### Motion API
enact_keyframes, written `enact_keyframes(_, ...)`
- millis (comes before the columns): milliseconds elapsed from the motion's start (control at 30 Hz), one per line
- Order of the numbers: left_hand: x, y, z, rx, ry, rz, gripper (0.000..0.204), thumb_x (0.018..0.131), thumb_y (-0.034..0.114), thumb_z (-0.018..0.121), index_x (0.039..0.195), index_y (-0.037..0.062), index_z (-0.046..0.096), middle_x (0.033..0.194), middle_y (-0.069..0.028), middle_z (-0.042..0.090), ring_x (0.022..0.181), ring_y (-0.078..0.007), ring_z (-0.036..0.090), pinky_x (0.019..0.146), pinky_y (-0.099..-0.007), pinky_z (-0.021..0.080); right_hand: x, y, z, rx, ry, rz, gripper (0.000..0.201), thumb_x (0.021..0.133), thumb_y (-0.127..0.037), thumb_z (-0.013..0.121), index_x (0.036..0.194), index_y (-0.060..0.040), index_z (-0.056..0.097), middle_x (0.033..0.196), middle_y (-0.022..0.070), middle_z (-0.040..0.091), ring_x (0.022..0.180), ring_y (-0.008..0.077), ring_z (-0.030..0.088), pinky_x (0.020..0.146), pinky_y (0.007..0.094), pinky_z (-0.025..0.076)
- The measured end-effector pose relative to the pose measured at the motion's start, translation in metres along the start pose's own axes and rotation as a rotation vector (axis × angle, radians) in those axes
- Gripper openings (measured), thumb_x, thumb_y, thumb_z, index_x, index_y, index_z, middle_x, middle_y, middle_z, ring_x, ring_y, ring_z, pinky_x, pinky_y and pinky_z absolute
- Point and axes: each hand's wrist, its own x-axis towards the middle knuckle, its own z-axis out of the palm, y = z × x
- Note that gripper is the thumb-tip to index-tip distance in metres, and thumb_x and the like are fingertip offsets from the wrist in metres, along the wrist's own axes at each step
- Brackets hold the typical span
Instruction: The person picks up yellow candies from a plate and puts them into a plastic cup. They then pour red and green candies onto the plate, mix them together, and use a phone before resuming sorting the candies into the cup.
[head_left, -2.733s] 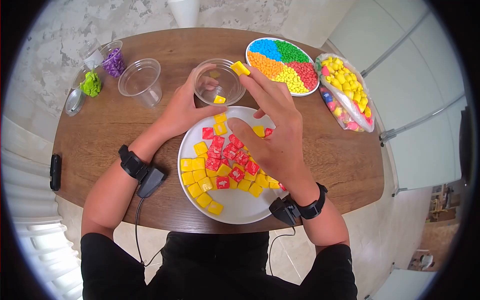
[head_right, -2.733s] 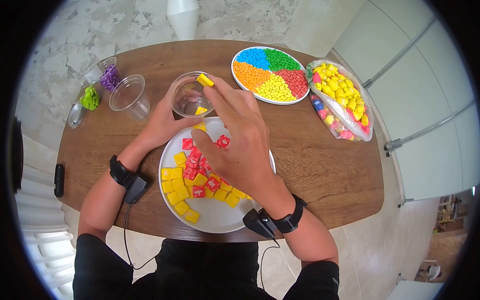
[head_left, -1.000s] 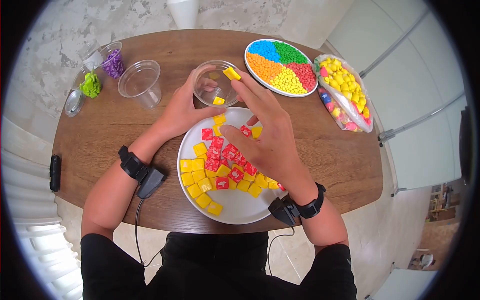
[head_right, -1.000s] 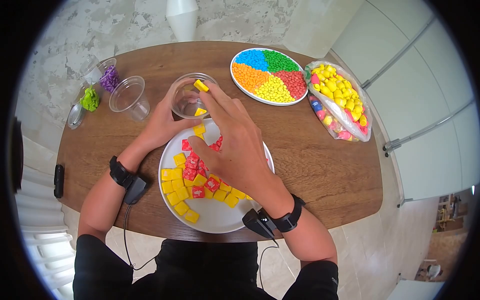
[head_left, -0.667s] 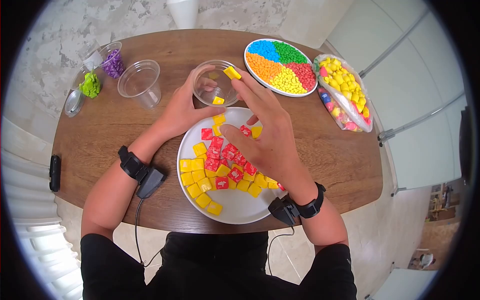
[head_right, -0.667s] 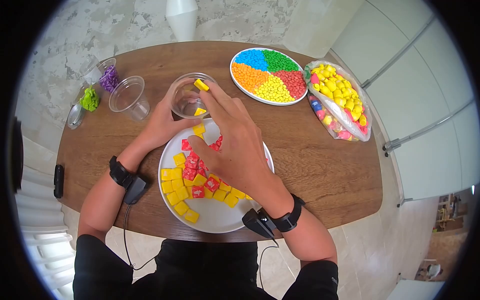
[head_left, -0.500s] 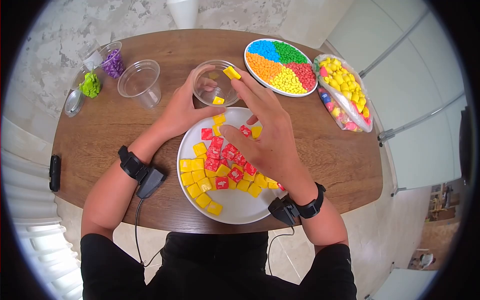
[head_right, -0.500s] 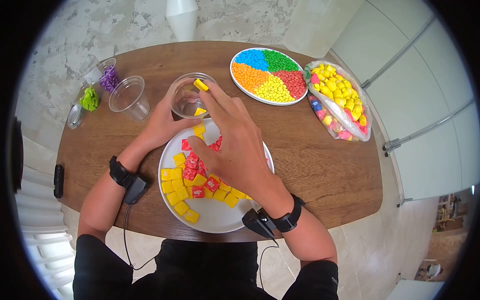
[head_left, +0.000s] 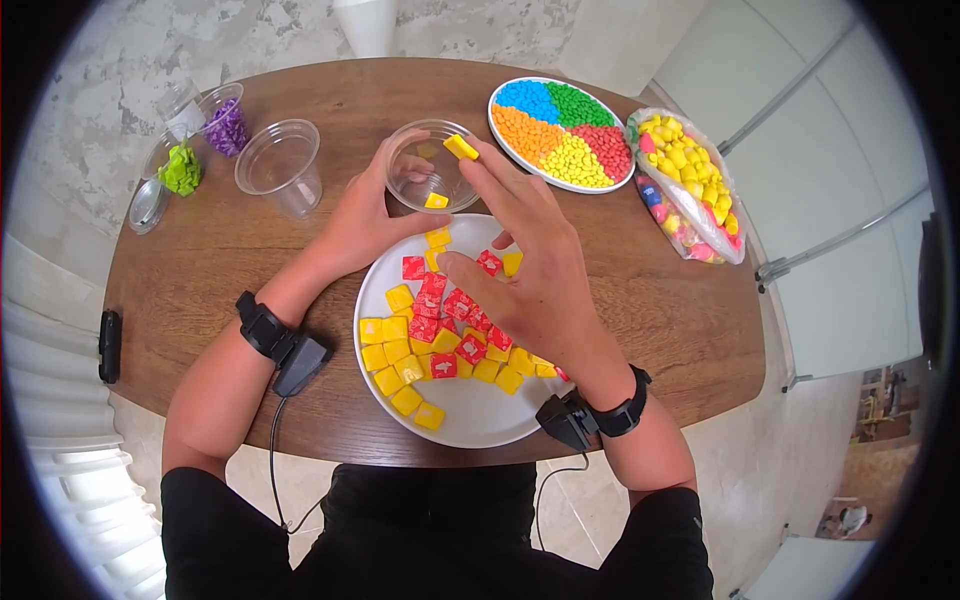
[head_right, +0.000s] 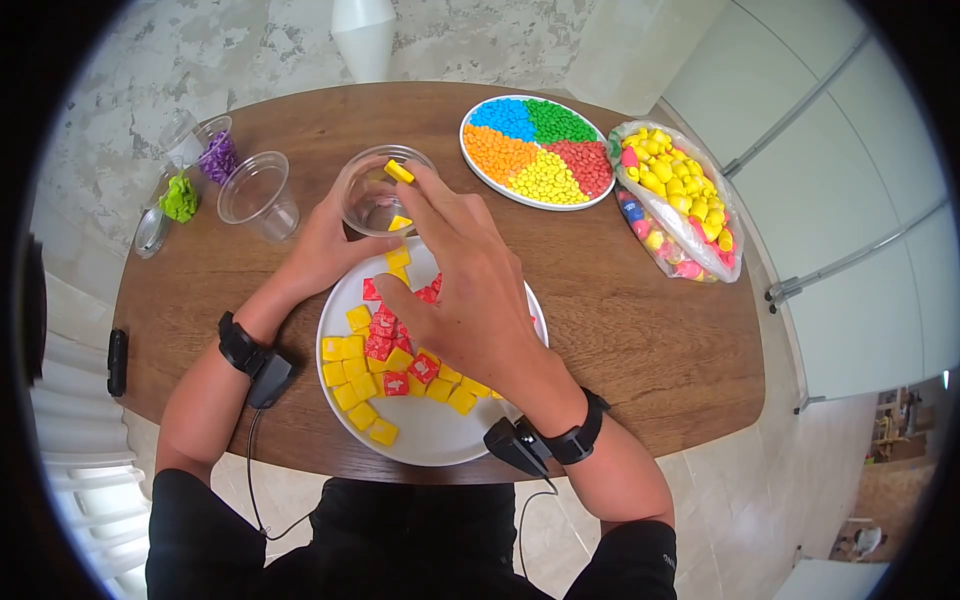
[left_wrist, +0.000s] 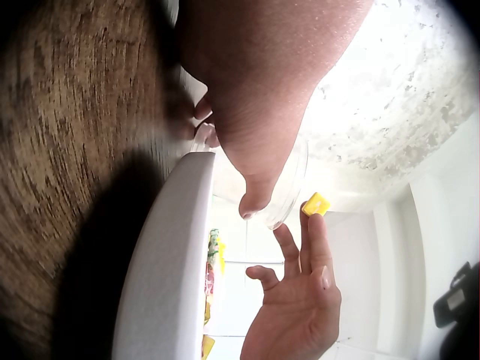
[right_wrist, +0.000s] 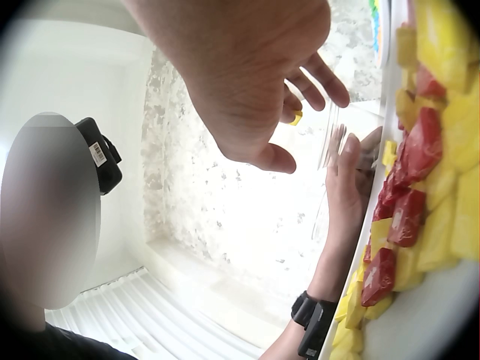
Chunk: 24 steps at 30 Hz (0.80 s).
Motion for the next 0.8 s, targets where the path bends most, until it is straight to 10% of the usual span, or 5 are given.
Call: enact_keyframes(800,-0.0002,-0.0003,0.0002,0.01,0.005,0.008,0.093,0.079,0.027,0.091,0.154,0.0099,0.038,0.124,-0.0188,0.068,0.12,-0.0289,0.065,0.107,-0.0415,0.049,-0.0003,-0.0005,0.0007,0.0,-0.018,-0.007,0.073,0.077,-0.014,0.083,0.141,0.0057,0.054,0.157,0.0197,0.048,0.121,0.0388,0.059,0.1,0.0455,0.052)
